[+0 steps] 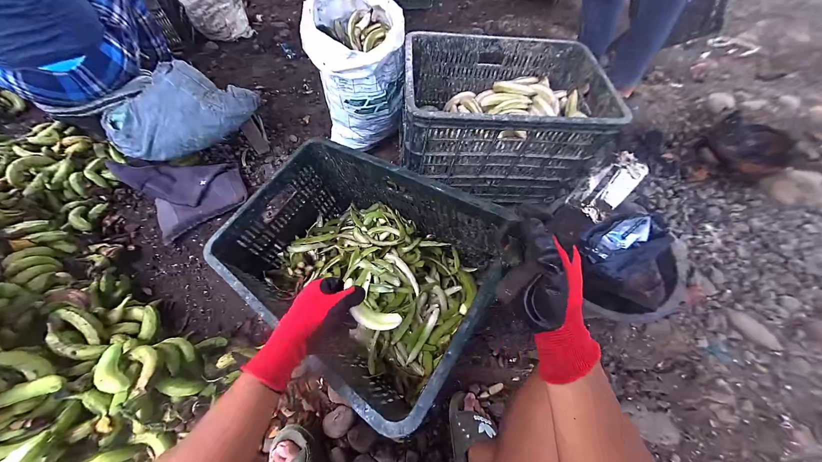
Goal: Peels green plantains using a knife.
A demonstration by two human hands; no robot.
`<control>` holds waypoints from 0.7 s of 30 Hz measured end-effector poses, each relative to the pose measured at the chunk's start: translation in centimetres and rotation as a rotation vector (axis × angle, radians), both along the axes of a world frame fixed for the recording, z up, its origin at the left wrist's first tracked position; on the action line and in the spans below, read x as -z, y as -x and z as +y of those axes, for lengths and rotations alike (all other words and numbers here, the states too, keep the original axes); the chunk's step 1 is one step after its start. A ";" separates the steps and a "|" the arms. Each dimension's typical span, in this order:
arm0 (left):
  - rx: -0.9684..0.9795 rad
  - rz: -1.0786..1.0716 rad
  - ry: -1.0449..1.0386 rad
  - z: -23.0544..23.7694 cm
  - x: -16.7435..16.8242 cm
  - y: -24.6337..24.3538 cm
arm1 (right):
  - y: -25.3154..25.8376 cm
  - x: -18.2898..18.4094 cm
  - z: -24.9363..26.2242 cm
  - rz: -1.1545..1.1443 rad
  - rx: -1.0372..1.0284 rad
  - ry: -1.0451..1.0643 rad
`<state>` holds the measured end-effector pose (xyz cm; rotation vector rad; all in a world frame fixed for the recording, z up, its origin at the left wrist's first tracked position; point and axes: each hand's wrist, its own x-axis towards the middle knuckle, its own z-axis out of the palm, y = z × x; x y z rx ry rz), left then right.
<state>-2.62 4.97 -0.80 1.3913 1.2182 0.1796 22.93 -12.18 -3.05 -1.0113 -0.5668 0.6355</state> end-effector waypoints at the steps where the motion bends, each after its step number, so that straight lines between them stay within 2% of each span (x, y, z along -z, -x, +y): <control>1: 0.018 -0.035 -0.001 0.9 -0.7 -1.9 | -1.3 0.4 -0.8 0.019 0.044 -0.028; 3: 0.061 -0.294 -0.039 2.9 -4.0 -6.4 | -3.1 1.0 -2.1 0.014 0.108 -0.072; 6: 0.226 -0.766 -0.013 4.7 -11.1 -13.4 | -4.7 1.1 -3.8 -0.088 0.101 -0.102; 8: 0.259 -0.804 -0.070 4.0 -14.9 -16.4 | -5.6 1.5 -4.5 -0.108 0.081 -0.095; 9: 0.285 -0.757 -0.122 3.5 -15.3 -17.1 | -6.2 2.0 -5.0 -0.111 0.072 -0.087; 11: 0.412 -0.525 -0.345 2.8 -13.3 -16.9 | -6.9 2.5 -6.0 -0.129 0.067 -0.053; 13: 0.737 -0.165 -0.548 3.0 -9.0 -15.6 | -6.8 2.0 -6.1 -0.109 0.064 -0.015; 15: 1.035 0.146 -0.527 3.0 -4.2 -15.2 | -6.9 1.8 -6.1 -0.100 0.018 -0.002; 16: 1.119 0.251 -0.496 2.7 -1.9 -15.4 | -6.8 1.8 -5.9 -0.101 0.005 0.005; 18: 1.234 0.358 -0.484 2.0 2.1 -16.3 | -6.7 1.8 -5.5 -0.098 -0.010 0.009; 21: 1.343 0.364 -0.560 1.0 7.3 -18.4 | -6.3 1.4 -4.8 -0.100 -0.009 0.017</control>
